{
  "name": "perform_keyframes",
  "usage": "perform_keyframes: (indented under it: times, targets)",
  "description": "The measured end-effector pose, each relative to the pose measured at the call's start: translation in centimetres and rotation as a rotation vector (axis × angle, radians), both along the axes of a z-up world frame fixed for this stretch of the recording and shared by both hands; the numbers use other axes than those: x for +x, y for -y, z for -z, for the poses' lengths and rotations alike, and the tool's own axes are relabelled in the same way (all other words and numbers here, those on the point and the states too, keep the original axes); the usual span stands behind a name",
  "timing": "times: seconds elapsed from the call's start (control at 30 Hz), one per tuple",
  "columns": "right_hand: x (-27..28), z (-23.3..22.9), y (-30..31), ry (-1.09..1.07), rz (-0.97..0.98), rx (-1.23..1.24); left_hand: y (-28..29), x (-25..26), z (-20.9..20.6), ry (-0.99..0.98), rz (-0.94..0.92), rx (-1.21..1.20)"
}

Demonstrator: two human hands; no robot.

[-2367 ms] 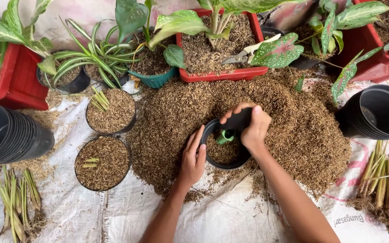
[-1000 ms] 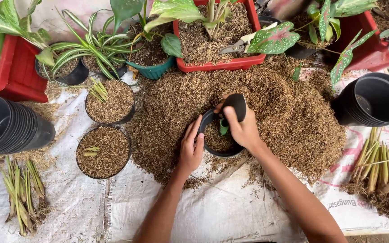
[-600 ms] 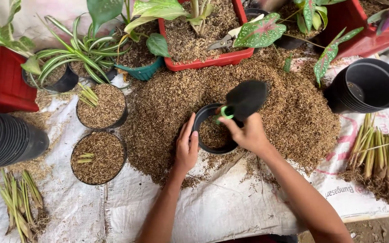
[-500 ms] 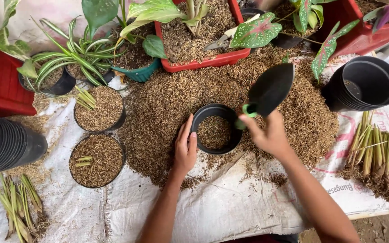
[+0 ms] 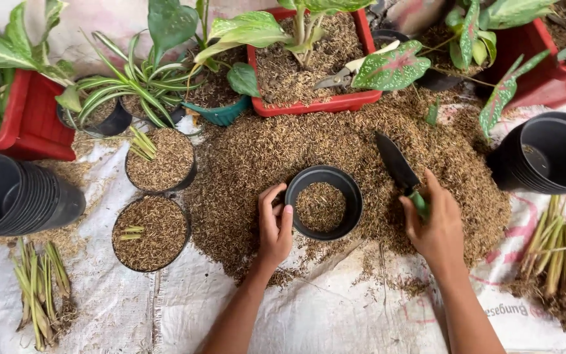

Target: Planting lemongrass stalks into small plastic pots using a hand trowel and soil mix.

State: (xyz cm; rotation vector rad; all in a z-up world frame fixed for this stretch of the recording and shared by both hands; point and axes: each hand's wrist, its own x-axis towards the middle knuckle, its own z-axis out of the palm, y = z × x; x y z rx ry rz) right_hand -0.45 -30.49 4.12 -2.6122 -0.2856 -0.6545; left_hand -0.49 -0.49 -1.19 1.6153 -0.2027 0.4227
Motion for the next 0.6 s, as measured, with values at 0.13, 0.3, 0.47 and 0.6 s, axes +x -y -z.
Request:
perform_keyframes:
  times: [0.13, 0.3, 0.47, 0.6]
  targets:
    - [0.4, 3.5, 2.9, 0.184, 0.166, -0.262, -0.1, -0.1, 1.0, -0.022, -0.035, 0.039]
    - [0.1, 1.7, 2.3, 0.384, -0.020, -0.190, -0.1, -0.4, 0.2, -0.031, -0.092, 0.115]
    - [-1.3, 1.8, -1.2, 0.142, -0.373, -0.043, 0.3, -0.5, -0.7, -0.040, -0.057, 0.166]
    - [-1.8, 2.3, -2.6, -0.032, -0.501, -0.031, 0.2, -0.5, -0.6, -0.046, -0.059, 0.199]
